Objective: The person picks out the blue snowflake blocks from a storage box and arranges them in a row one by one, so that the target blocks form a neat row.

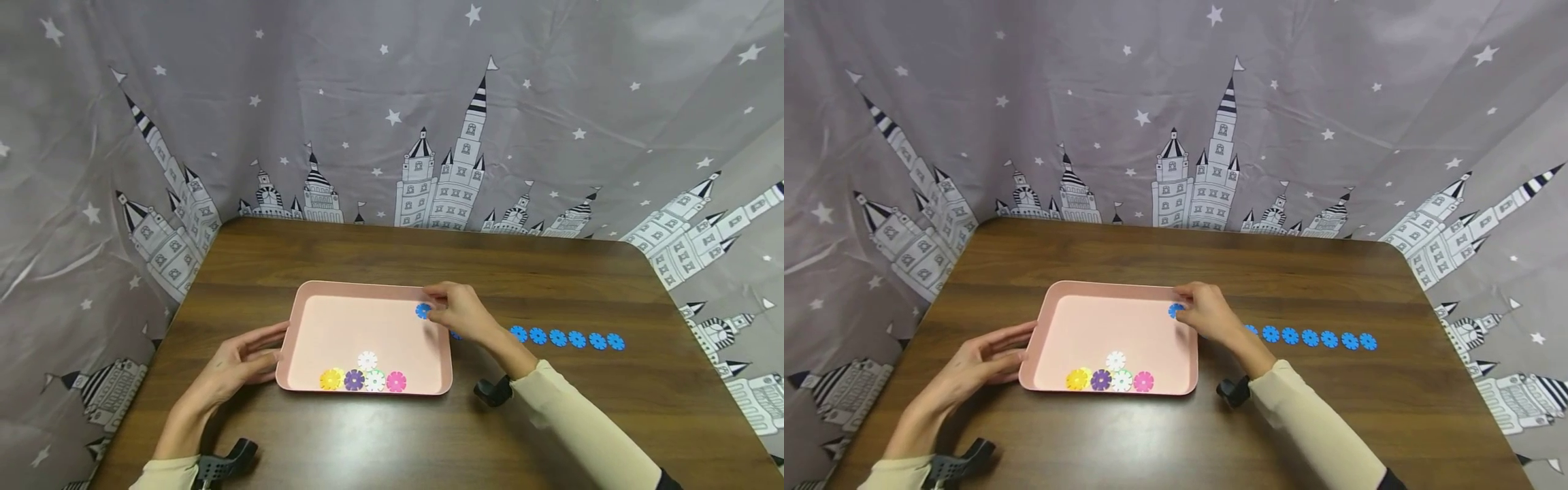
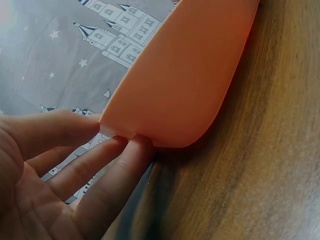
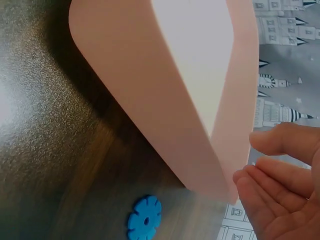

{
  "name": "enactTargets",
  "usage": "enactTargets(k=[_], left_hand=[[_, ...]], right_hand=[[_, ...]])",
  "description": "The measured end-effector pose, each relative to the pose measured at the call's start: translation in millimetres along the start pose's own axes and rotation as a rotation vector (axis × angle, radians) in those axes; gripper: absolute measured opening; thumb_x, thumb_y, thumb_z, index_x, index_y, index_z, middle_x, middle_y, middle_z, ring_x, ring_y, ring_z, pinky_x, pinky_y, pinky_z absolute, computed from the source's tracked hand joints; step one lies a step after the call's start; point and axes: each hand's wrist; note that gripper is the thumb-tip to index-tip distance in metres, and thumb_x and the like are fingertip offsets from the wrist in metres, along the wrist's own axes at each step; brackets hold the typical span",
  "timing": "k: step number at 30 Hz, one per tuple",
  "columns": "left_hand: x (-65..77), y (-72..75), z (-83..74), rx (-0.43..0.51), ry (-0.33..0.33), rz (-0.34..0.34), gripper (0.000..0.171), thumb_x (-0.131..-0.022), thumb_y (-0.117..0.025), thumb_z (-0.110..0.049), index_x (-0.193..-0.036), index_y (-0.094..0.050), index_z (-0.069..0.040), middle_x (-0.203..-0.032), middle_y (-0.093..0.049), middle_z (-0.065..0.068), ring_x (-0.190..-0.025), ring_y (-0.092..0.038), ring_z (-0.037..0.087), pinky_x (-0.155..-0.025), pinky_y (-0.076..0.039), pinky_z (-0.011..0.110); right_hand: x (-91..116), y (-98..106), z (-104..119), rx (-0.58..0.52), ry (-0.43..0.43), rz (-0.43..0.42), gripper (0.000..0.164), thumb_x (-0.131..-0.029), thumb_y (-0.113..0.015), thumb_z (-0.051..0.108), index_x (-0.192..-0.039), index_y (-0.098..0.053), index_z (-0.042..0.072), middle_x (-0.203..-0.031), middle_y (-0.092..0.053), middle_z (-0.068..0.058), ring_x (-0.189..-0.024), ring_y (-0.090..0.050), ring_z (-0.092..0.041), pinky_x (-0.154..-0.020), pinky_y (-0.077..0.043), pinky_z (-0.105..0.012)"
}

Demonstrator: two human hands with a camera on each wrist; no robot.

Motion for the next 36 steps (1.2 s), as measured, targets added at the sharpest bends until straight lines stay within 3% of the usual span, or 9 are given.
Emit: enactTargets(k=[4, 11, 15, 17, 20, 24, 27, 30, 36], left_hand=[[0.4, -0.3, -1.1, 0.001, -0.008, 0.005, 0.059, -0.096, -0.061, -0.003, -0.146, -0.033, 0.011, -0.146, -0.033, 0.037, -0.109, -0.063, 0.013, -0.081, -0.059, 0.037], [0.2, 0.6, -1.1, -0.002, -0.012, 0.005, 0.059, -0.096, -0.061, -0.002, -0.146, -0.033, 0.013, -0.146, -0.035, 0.036, -0.108, -0.063, 0.014, -0.081, -0.059, 0.037], [0.4, 0.7, -0.8, 0.003, -0.008, 0.003, 0.059, -0.096, -0.061, -0.003, -0.146, -0.034, 0.012, -0.146, -0.035, 0.036, -0.109, -0.063, 0.014, -0.081, -0.059, 0.038], [0.4, 0.6, -0.7, 0.007, -0.009, 0.003, 0.059, -0.096, -0.061, -0.003, -0.146, -0.034, 0.012, -0.146, -0.034, 0.036, -0.109, -0.063, 0.014, -0.081, -0.059, 0.038], [0.5, 0.3, -0.6, 0.008, -0.013, 0.005, 0.059, -0.096, -0.061, -0.003, -0.146, -0.034, 0.012, -0.146, -0.033, 0.037, -0.108, -0.063, 0.013, -0.081, -0.059, 0.038], [0.3, 0.1, -0.6, 0.005, -0.013, 0.007, 0.058, -0.096, -0.061, -0.003, -0.146, -0.034, 0.011, -0.146, -0.034, 0.037, -0.108, -0.063, 0.014, -0.08, -0.059, 0.038], [0.3, 0.1, -0.7, 0.007, -0.014, 0.007, 0.058, -0.096, -0.06, -0.002, -0.146, -0.034, 0.011, -0.145, -0.034, 0.037, -0.109, -0.063, 0.014, -0.081, -0.059, 0.038], [0.4, -0.3, -0.7, 0.012, -0.011, 0.01, 0.058, -0.096, -0.06, -0.002, -0.146, -0.033, 0.012, -0.146, -0.033, 0.038, -0.109, -0.063, 0.014, -0.081, -0.059, 0.038], [1.5, 0.1, -1.7, 0.013, 0.002, 0.007, 0.059, -0.097, -0.06, -0.002, -0.147, -0.033, 0.011, -0.146, -0.033, 0.037, -0.108, -0.063, 0.014, -0.081, -0.059, 0.037]], right_hand=[[-6, -5, -1, 0.078, 0.01, 0.021, 0.041, -0.077, -0.072, 0.003, -0.118, -0.069, -0.003, -0.101, -0.065, -0.015, -0.085, -0.056, -0.022, -0.069, -0.048, -0.027], [-15, -13, 0, 0.231, 0.109, 0.063, 0.027, -0.071, -0.069, -0.002, -0.098, -0.071, -0.002, -0.084, -0.062, -0.011, -0.072, -0.049, -0.018, -0.06, -0.042, -0.025], [-17, -19, 4, 0.315, 0.115, 0.123, 0.005, -0.076, -0.067, -0.004, -0.078, -0.062, -0.004, -0.068, -0.043, -0.003, -0.063, -0.039, -0.016, -0.053, -0.033, -0.024], [-18, -22, 5, 0.343, 0.123, 0.144, 0.008, -0.078, -0.065, -0.006, -0.074, -0.059, -0.004, -0.068, -0.036, -0.001, -0.062, -0.035, -0.016, -0.052, -0.03, -0.025], [-19, -27, 5, 0.354, 0.173, 0.14, 0.005, -0.078, -0.065, -0.008, -0.078, -0.064, -0.003, -0.073, -0.047, -0.005, -0.068, -0.041, -0.018, -0.057, -0.037, -0.027], [-19, -30, 4, 0.311, 0.226, 0.106, 0.021, -0.076, -0.068, -0.009, -0.097, -0.07, -0.003, -0.094, -0.066, -0.013, -0.084, -0.055, -0.022, -0.076, -0.053, -0.035], [-19, -32, 4, 0.278, 0.206, 0.092, 0.028, -0.076, -0.07, -0.008, -0.103, -0.069, -0.003, -0.099, -0.068, -0.012, -0.087, -0.057, -0.022, -0.081, -0.054, -0.036], [-19, -34, 3, 0.284, 0.184, 0.084, 0.026, -0.076, -0.07, -0.009, -0.102, -0.07, -0.002, -0.095, -0.066, -0.01, -0.084, -0.055, -0.021, -0.076, -0.053, -0.034], [-20, -39, 0, 0.291, 0.181, 0.073, 0.027, -0.079, -0.07, -0.01, -0.105, -0.072, -0.004, -0.106, -0.069, -0.013, -0.1, -0.062, -0.025, -0.092, -0.054, -0.04]])
Point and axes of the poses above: each hand's wrist, its own x-axis away from the middle knuckle, its own y-axis out of the back of the hand, z = x × y
